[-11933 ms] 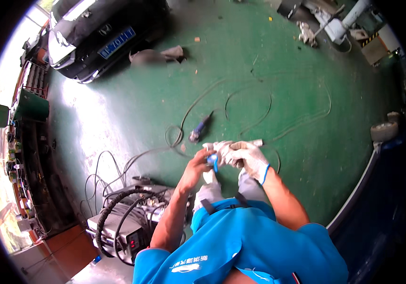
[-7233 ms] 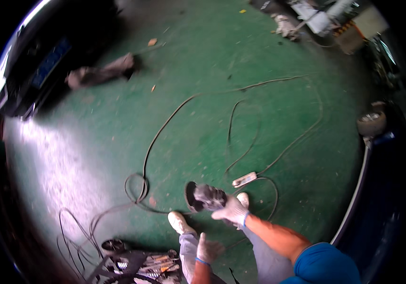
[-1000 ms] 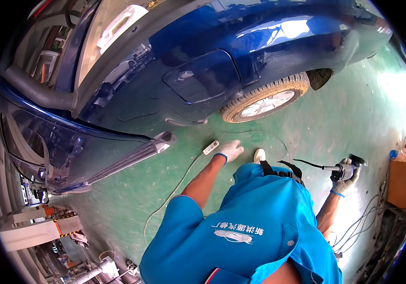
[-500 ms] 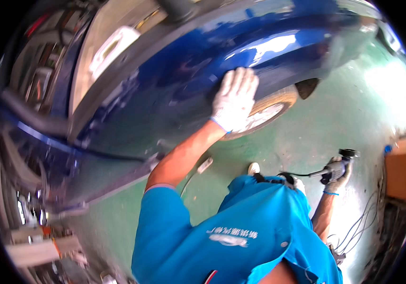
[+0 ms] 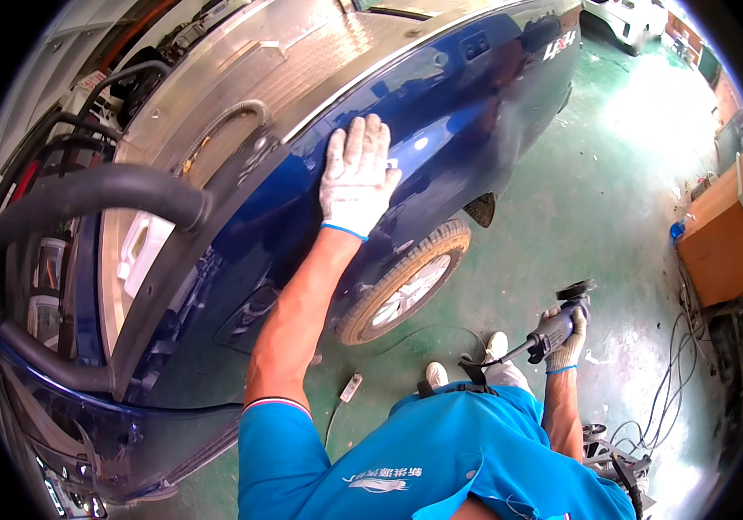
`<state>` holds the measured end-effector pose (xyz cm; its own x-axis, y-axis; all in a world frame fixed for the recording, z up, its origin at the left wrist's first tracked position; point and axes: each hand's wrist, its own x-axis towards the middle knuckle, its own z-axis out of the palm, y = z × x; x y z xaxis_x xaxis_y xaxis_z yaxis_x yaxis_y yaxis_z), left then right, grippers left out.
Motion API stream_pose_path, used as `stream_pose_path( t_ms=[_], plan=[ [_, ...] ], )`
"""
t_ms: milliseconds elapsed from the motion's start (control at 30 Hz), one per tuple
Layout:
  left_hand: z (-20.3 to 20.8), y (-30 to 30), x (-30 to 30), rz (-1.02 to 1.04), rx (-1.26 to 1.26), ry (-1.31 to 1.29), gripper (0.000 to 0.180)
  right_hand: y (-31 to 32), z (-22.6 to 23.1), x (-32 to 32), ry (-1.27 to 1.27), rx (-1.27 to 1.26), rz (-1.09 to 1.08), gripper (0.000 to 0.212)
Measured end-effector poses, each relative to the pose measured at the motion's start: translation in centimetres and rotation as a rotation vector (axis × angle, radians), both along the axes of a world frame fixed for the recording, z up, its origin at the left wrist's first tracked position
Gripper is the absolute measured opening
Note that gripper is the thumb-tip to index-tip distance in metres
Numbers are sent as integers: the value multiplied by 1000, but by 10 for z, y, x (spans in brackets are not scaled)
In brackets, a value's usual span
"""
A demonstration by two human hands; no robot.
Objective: The person uses an angle grinder to smooth the rear quarter panel of a blue pickup truck. They repeatedly grind the surface and wipe away dust with a cloth to inspect the progress, focusing on the area above the rear wheel well.
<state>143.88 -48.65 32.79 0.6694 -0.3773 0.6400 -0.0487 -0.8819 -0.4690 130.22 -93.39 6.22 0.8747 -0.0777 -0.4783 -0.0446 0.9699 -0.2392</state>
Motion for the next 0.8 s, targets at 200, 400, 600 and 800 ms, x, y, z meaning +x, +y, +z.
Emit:
stream_pose_path(
  t_ms=[200, 400, 600, 800],
  plan=[
    [2, -15, -4, 102, -45, -73, 85, 4, -4, 9, -3, 33, 46, 49],
    [-12, 6, -64, 162, -280, -12, 77, -4, -32, 16, -94, -86, 26, 47],
    [-76, 15, -93, 353, -338, -79, 82, -46, -56, 19, -122, -131, 216, 43],
    [-125, -32, -79, 392, -620, -61, 83, -59, -43, 29, -52, -117, 373, 53]
  ],
)
